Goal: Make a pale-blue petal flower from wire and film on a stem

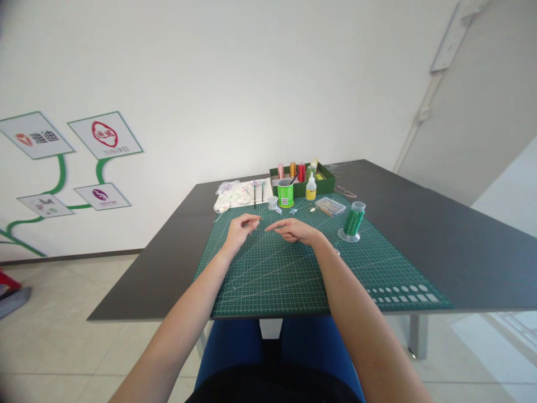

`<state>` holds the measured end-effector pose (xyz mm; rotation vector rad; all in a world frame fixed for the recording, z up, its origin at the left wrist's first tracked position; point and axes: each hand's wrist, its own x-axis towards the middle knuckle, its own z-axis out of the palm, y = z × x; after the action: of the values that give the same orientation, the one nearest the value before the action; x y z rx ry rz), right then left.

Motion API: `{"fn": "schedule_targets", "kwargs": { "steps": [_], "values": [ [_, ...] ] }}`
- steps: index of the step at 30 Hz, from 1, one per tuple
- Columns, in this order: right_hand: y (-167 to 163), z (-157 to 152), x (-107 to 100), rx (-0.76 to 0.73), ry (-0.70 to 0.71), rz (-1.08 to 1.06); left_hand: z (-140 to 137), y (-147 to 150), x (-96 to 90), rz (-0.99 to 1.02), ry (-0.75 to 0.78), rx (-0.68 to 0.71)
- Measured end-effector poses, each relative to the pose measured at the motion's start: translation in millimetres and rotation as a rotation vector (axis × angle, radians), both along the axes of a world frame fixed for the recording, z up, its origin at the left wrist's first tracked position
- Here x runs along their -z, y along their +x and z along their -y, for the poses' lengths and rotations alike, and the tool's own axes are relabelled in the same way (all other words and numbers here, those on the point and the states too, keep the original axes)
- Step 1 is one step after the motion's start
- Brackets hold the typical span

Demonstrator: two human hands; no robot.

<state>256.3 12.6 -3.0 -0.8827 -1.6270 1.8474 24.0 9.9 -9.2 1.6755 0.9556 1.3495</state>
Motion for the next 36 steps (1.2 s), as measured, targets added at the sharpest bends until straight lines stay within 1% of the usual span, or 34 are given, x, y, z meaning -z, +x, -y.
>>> {"fn": "schedule_targets", "kwargs": {
  "steps": [7, 14, 17, 19, 22, 27, 29, 33, 35, 36],
  "values": [
    [1, -1, 1, -0.013, 0.021, 0.016, 2, 0, -1.4, 0.044, -0.082, -0.04],
    [2, -5, 7, -0.035, 0.052, 0.134, 2, -1, -4.4, 0.091, -0.112, -0.049],
    [3, -8, 9, -0.012, 0.062, 0.16, -1, -2, -5.6, 0.131, -0.12, -0.077],
    [3, -9, 10, 0.045, 0.074, 0.173, -2, -3, -5.9, 0.166, -0.128, -0.098],
    [4, -12, 12, 0.2, 0.089, 0.163, -2, -3, -5.8, 0.203, -0.136, -0.109],
    [5, -20, 15, 0.579, 0.052, 0.115, -2, -2, -5.5, 0.205, -0.139, -0.107],
    [7, -23, 16, 0.698, 0.059, 0.103, -2, -2, -5.8, 0.198, -0.142, -0.104],
    [10, -27, 15, 0.81, 0.105, 0.073, 0, -1, -6.6, 0.18, -0.142, -0.099],
    [9, -26, 14, 0.822, 0.127, 0.051, 1, -1, -6.5, 0.174, -0.14, -0.089],
    [7, -25, 13, 0.804, 0.143, 0.037, 2, -1, -6.2, 0.169, -0.139, -0.084]
  ]
}}
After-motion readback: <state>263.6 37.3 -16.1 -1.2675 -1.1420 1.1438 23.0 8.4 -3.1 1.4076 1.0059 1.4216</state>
